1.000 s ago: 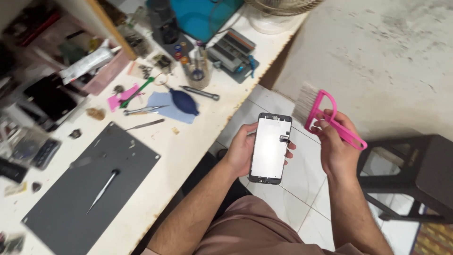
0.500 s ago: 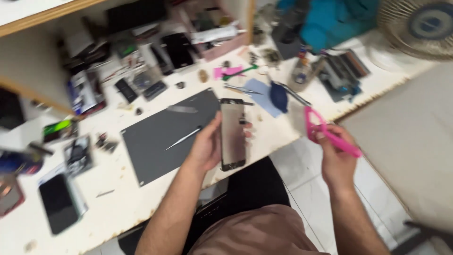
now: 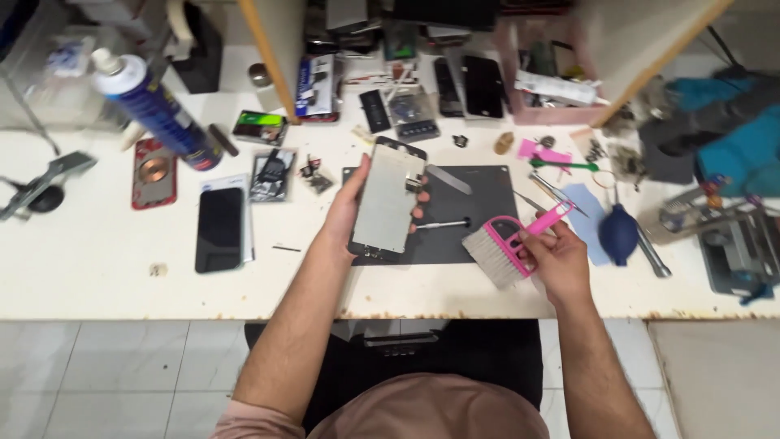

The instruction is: Cleaning a phone frame with a brush and unboxing a new screen and battery for repair.

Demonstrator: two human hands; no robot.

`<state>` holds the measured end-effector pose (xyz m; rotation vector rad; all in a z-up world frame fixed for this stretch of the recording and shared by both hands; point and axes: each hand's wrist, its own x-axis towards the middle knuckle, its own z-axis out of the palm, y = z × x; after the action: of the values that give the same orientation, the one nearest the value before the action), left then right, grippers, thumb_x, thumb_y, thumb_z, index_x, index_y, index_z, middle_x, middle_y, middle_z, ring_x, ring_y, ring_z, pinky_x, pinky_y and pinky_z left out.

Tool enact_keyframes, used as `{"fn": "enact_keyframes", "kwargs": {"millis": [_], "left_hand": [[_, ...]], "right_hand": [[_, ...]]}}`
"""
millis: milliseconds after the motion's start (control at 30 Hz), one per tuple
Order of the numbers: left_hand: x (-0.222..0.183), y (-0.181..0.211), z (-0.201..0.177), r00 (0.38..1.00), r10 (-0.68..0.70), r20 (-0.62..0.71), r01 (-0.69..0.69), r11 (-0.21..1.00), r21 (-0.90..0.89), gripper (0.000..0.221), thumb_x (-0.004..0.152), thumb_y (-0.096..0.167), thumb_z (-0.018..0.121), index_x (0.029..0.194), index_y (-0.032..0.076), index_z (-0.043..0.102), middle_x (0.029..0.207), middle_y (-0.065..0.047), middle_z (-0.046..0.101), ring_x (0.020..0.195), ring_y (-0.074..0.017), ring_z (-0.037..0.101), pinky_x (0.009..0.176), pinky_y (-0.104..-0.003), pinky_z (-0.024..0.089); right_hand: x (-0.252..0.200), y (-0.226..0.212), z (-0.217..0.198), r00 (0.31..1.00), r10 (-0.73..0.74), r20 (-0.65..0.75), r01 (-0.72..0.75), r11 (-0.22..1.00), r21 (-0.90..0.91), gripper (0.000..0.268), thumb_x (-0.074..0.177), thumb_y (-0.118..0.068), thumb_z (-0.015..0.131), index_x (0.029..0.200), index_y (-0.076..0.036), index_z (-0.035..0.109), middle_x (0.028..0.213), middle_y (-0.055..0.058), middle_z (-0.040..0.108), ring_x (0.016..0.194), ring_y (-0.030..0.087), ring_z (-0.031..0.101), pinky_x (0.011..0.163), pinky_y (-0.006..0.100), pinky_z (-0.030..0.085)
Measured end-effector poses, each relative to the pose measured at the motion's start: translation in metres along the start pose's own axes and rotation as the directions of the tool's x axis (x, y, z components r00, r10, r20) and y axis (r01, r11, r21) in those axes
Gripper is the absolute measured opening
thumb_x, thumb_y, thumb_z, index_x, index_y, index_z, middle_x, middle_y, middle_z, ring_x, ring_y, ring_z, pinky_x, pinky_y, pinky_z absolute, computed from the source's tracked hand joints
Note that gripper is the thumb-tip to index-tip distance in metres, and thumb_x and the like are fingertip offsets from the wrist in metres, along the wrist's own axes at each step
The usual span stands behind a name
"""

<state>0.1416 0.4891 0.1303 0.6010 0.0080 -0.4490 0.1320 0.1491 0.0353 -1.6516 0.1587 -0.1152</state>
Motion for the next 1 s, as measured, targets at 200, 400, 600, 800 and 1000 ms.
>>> {"fn": "enact_keyframes", "kwargs": {"millis": [200,400,600,800,1000], "left_hand": [[0.011,-0.004,-0.018,0.992,-0.065,0.105,0.059,0.996,0.059,0.09,0.095,0.073,0.048,0.129,-0.008,0.06,0.109,-0.031,0.069,0.085,-0.0382,0.075,0.068,-0.05,0.066],[0.016,-0.006,-0.007,0.98,-0.127,0.152,0.098,0.978,0.185,0.096,0.096,0.075,0.046,0.135,-0.013,0.05,0.109,-0.03,0.065,0.081,-0.0336,0.075,0.066,-0.045,0.067],[0.016,-0.003,0.015,0.965,-0.23,0.124,0.208,0.964,0.168,0.082,0.098,0.064,0.051,0.124,-0.013,0.058,0.099,-0.032,0.065,0.075,-0.0417,0.074,0.061,-0.052,0.065],[0.019,-0.005,0.023,0.926,-0.354,0.134,0.328,0.927,0.184,0.068,0.097,0.054,0.05,0.113,-0.011,0.063,0.089,-0.035,0.066,0.069,-0.0464,0.073,0.055,-0.054,0.062],[0.031,-0.009,0.019,0.846,-0.527,0.082,0.472,0.811,0.345,0.065,0.091,0.052,0.057,0.101,-0.011,0.07,0.085,-0.037,0.069,0.068,-0.0482,0.073,0.056,-0.058,0.061]], "right_hand": [[0.005,-0.012,-0.006,0.997,-0.042,-0.06,-0.002,0.807,-0.59,0.046,0.09,-0.03,0.082,0.129,-0.008,0.071,0.087,0.008,0.076,0.07,0.021,0.07,0.065,0.033,0.058],[-0.015,-0.048,0.002,0.974,-0.224,-0.032,0.094,0.532,-0.842,0.047,0.087,-0.038,0.082,0.124,-0.01,0.077,0.107,0.006,0.078,0.095,0.027,0.073,0.088,0.039,0.057],[-0.031,-0.101,0.027,0.813,-0.546,0.201,0.536,0.567,-0.625,0.043,0.083,-0.01,0.084,0.124,-0.002,0.074,0.115,0.014,0.074,0.106,0.032,0.067,0.083,0.037,0.057],[-0.032,-0.162,0.057,0.652,-0.551,0.521,0.757,0.443,-0.48,0.077,0.074,-0.003,0.084,0.144,0.003,0.053,0.135,0.025,0.059,0.125,0.046,0.054,0.101,0.055,0.049],[-0.025,-0.173,0.071,0.566,-0.335,0.753,0.815,0.365,-0.451,0.089,0.07,-0.004,0.082,0.151,-0.002,0.045,0.146,0.024,0.052,0.136,0.047,0.046,0.109,0.057,0.042]]}}
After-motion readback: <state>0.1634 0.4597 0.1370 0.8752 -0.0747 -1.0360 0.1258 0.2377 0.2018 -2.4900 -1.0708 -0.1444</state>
